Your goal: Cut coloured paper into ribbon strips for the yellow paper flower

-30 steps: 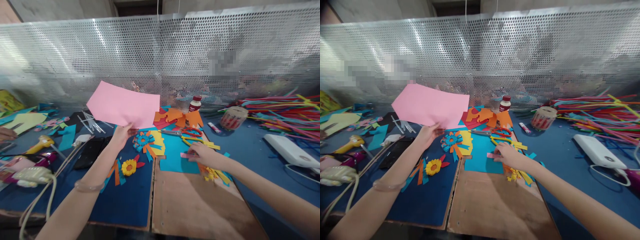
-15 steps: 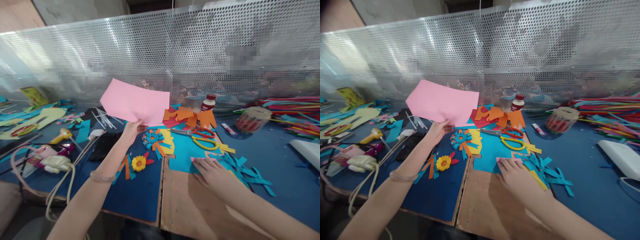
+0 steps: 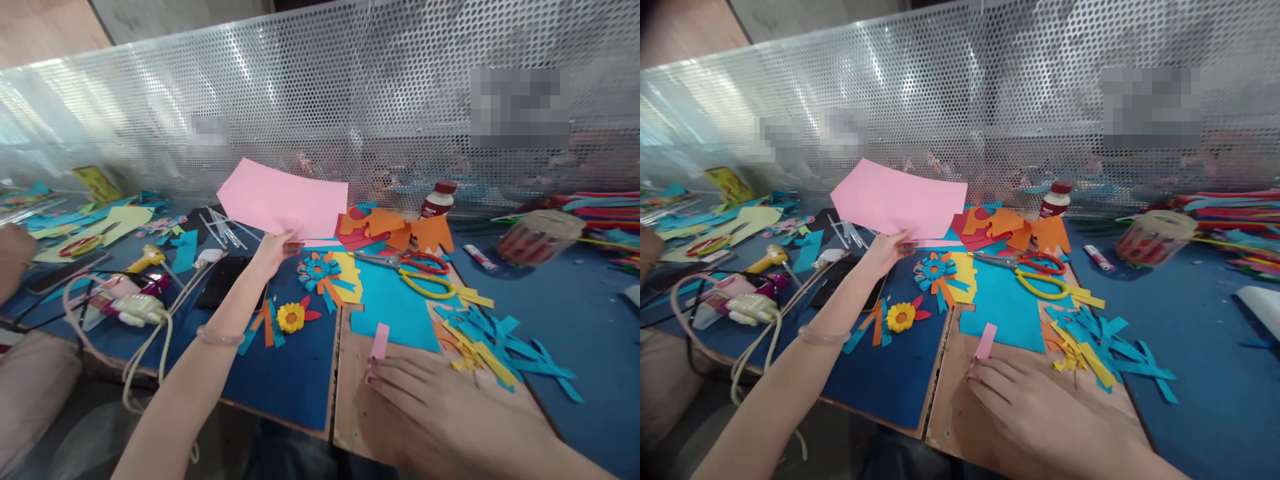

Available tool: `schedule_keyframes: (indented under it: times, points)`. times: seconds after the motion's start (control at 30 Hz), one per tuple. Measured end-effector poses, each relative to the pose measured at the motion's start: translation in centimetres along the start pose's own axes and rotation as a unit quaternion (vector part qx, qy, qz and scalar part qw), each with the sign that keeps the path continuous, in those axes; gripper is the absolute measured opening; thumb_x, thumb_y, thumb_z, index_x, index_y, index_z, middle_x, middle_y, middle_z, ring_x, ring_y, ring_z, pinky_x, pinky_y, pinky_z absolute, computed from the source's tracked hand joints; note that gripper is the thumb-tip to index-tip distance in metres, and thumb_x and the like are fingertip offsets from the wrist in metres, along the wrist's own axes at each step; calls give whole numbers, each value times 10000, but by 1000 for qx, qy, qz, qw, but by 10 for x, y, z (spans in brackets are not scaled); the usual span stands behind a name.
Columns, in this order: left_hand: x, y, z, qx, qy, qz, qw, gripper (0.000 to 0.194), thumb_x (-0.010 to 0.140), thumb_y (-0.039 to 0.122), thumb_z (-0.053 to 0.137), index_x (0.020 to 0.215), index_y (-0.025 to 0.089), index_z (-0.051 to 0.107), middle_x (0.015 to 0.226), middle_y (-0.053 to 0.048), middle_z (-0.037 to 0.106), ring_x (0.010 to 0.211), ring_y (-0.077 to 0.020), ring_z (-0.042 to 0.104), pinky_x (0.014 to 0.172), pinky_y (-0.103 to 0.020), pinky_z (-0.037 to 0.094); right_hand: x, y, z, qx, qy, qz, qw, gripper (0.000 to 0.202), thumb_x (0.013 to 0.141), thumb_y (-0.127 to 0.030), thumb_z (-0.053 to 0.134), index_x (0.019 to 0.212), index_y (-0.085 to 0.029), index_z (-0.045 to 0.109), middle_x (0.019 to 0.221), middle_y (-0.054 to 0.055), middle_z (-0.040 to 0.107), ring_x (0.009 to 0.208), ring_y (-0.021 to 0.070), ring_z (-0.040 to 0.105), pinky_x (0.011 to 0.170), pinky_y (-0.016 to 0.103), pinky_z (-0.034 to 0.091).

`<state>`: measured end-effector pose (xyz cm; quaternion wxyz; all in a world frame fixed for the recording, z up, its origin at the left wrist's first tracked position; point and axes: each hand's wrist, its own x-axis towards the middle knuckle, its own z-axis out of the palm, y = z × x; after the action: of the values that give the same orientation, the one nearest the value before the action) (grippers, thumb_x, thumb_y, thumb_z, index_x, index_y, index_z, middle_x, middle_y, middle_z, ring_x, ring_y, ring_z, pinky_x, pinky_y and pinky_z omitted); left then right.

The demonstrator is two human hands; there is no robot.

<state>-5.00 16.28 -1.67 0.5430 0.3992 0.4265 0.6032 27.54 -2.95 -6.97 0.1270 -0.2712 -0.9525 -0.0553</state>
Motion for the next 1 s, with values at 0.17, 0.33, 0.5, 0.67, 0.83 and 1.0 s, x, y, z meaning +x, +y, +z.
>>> schedule_keyframes:
  times: [0.17, 0.33, 0.5, 0.67, 0.83, 1.0]
  points:
    - [5, 5, -11, 23, 4, -30, 999, 79, 779, 118, 642, 850, 101, 611, 740, -76, 683, 636, -176, 680, 578, -282, 533, 11, -7, -18, -47, 12, 5, 999, 482, 906, -241, 387, 1378, -160, 451, 1376, 102, 518, 1224, 265, 521, 943, 440, 495]
    - [13, -2, -23, 43, -2, -59, 997, 100, 784, 126, 656, 875, 96, 628, 776, -96, 707, 586, -136, 652, 501, -218, 471, 17, -15, -33, -109, 8, -70, 992, 496, 883, -354, 493, 1332, -144, 506, 1353, 68, 545, 1210, 241, 536, 912, 381, 513]
    - [16, -11, -24, 31, -17, -91, 995, 114, 857, 217, 603, 889, 108, 604, 841, -110, 714, 611, -109, 643, 501, -188, 451, 12, -27, -46, -122, -1, -157, 980, 423, 891, -349, 470, 1263, -174, 566, 1336, 10, 565, 1199, 199, 541, 895, 350, 523]
    - [9, -2, -21, 104, -52, -141, 983, 413, 880, 499, 510, 996, 110, 586, 956, -171, 708, 704, -179, 674, 547, -247, 483, -4, 2, -28, -130, 42, -51, 989, 482, 861, -178, 438, 1339, -184, 498, 1409, 30, 491, 1259, 203, 480, 937, 340, 474]
    - [-5, 17, -16, 258, -77, -109, 957, 455, 849, 521, 535, 1123, 157, 551, 1008, -148, 711, 651, -166, 644, 486, -224, 391, -8, 51, 3, -211, 63, 67, 973, 347, 919, -227, 414, 1175, -118, 620, 1207, 129, 645, 1112, 292, 591, 922, 465, 467]
    - [-25, 33, 6, 321, -114, -63, 938, 411, 867, 471, 525, 1128, 164, 602, 901, -133, 722, 531, -119, 565, 467, -230, 328, 4, 58, 7, -225, 27, 66, 972, 295, 902, -180, 459, 1117, -146, 659, 1089, 105, 699, 1082, 265, 607, 934, 452, 463]
